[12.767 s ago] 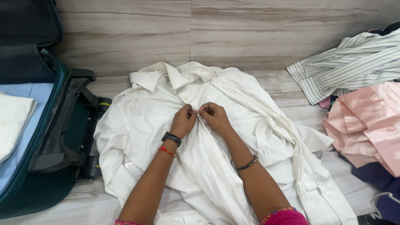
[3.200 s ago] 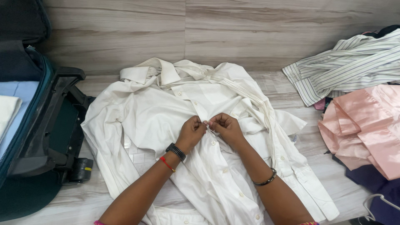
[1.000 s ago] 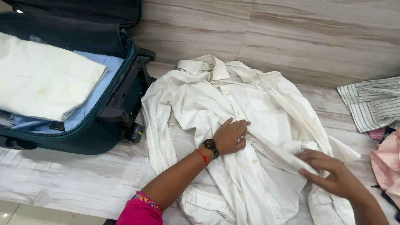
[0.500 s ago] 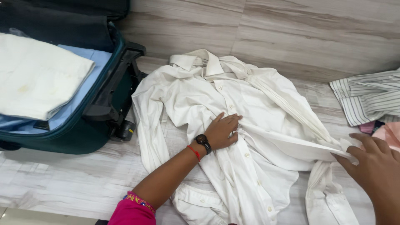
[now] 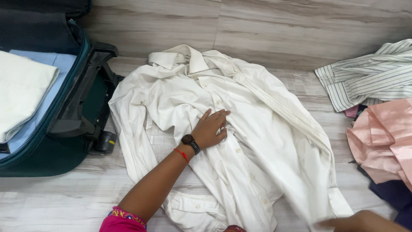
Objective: The person lays a white shirt on the floor, buttons it up, and then folds it neatly. The folded shirt is then placed into an open suitcase.
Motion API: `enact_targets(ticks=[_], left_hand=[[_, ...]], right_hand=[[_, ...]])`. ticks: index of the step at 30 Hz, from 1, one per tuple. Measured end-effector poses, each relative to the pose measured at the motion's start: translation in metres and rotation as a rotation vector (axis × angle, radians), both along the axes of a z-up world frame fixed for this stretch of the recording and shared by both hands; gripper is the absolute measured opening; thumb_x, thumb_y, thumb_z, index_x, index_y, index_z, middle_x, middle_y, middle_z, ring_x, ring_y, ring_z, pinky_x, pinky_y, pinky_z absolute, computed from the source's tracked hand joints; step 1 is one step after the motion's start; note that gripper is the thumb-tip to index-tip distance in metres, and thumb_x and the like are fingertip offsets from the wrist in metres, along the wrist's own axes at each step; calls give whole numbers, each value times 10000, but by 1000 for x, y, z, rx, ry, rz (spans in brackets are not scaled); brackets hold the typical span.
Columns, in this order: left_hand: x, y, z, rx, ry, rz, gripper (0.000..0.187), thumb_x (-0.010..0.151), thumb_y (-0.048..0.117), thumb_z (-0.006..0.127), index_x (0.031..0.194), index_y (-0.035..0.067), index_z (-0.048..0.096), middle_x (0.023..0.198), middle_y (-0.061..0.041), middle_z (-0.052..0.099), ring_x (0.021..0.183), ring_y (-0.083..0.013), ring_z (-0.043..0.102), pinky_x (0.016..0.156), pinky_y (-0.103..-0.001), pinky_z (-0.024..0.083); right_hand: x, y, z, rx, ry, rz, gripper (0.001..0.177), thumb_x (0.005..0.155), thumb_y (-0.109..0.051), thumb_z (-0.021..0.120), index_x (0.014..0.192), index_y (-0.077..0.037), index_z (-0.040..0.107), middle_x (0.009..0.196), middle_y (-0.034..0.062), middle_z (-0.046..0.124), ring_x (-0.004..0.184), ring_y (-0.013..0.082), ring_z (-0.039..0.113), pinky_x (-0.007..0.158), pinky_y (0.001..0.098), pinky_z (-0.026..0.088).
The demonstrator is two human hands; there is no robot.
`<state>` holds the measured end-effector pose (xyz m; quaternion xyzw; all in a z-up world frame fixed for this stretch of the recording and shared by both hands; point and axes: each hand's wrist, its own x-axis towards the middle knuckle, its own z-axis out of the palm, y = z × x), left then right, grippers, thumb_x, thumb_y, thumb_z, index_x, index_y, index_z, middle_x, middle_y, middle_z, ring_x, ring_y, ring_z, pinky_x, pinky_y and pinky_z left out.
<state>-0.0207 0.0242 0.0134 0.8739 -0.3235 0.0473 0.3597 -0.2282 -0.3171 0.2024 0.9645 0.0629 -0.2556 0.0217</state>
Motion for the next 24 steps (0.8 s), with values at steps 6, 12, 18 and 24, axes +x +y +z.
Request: enact_targets(ticks=[6, 12, 18, 24], left_hand=[[-9, 9, 22, -41, 141, -79, 183, 837, 173, 688, 866, 90, 527, 1480, -128, 554, 1478, -298, 394, 1220, -552, 179], [-45, 11, 41, 1, -59, 158, 190, 819, 184, 774, 874, 87, 620, 1137, -114, 644, 1062, -306, 600, 923, -420, 491], [-59, 10, 26, -249, 181, 241, 245, 855, 262, 799, 842, 76, 640, 852, -54, 672, 708, -211, 670, 628, -360, 524], [-54, 9, 36, -182, 414, 237, 292, 831, 300, 817, 792, 73, 637, 779, -47, 659, 697, -222, 652, 652, -357, 515]], right_hand=[[12, 70, -26, 94, 304, 105, 351, 877, -516, 668, 1060, -226, 745, 814, -7, 771, 748, 232, 745, 707, 355, 561], [104, 124, -51, 517, -367, -17, 324, 893, -474, 664, 1041, -196, 739, 782, 7, 777, 693, 190, 762, 618, 335, 570], [174, 164, -112, 493, -378, -186, 435, 818, -496, 775, 1046, -131, 713, 734, 52, 739, 664, 225, 708, 598, 365, 529], [177, 151, -144, 785, -396, -269, 285, 890, -327, 761, 986, -63, 720, 686, 49, 700, 587, 151, 628, 585, 302, 503]])
